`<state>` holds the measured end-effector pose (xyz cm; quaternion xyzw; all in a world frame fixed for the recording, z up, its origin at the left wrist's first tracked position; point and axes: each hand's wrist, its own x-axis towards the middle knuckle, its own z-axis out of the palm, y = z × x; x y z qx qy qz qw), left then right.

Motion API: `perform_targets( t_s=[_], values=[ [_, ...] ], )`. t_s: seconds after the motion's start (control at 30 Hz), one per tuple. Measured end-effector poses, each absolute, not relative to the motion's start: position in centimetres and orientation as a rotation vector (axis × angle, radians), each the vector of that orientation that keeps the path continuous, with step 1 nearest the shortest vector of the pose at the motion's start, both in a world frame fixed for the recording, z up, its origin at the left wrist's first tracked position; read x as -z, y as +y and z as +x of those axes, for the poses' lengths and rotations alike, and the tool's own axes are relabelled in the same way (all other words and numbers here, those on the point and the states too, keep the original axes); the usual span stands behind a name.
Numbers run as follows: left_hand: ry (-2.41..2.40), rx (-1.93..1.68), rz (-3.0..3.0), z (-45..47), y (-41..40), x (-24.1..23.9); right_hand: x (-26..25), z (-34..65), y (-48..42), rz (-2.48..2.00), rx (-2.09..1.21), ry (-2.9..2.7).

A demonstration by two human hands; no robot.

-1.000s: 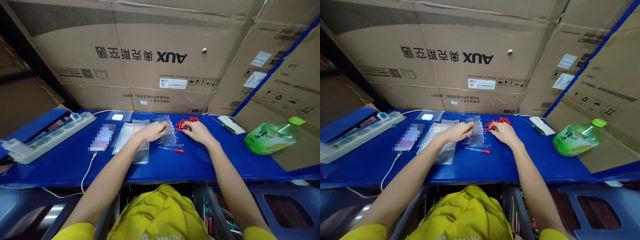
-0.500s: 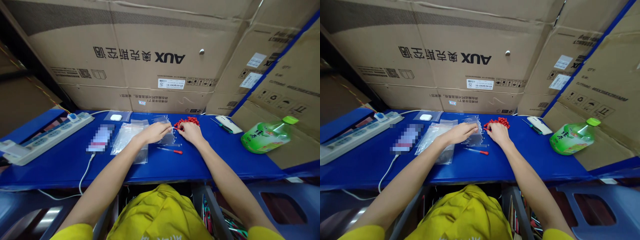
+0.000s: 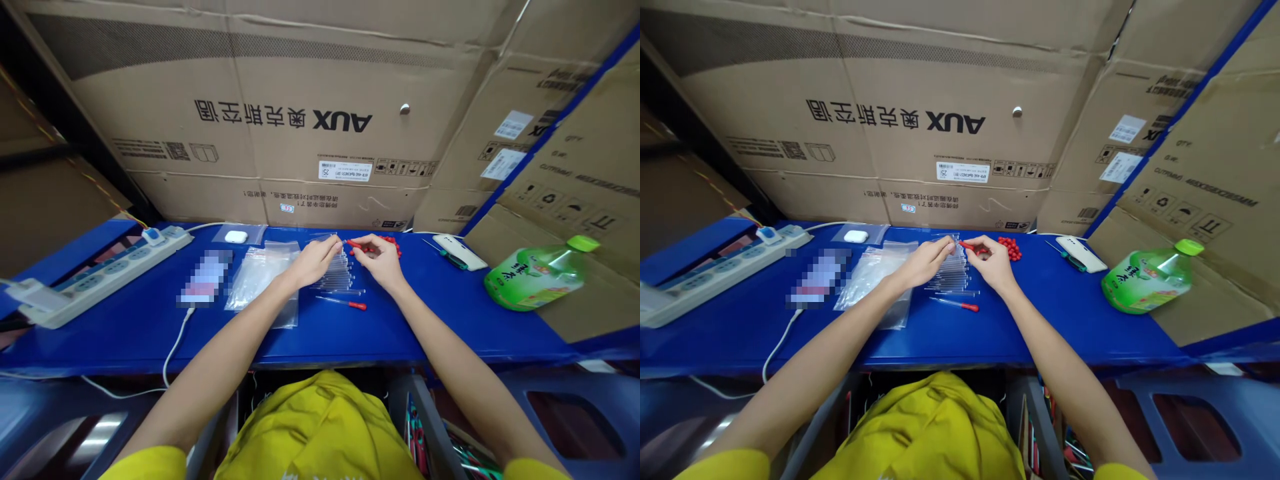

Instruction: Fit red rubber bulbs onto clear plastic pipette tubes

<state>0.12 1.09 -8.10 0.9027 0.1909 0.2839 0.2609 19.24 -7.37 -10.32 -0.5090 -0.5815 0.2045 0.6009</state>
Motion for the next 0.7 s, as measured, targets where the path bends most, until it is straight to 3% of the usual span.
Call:
perform_targets(
  t_s=[0.7],
  values=[
    [0.453,-0.984,2.251,0.70,0.87,7.89,9.98,18.09,-7.63,-1.094,-0.472,-1.175]
  ],
)
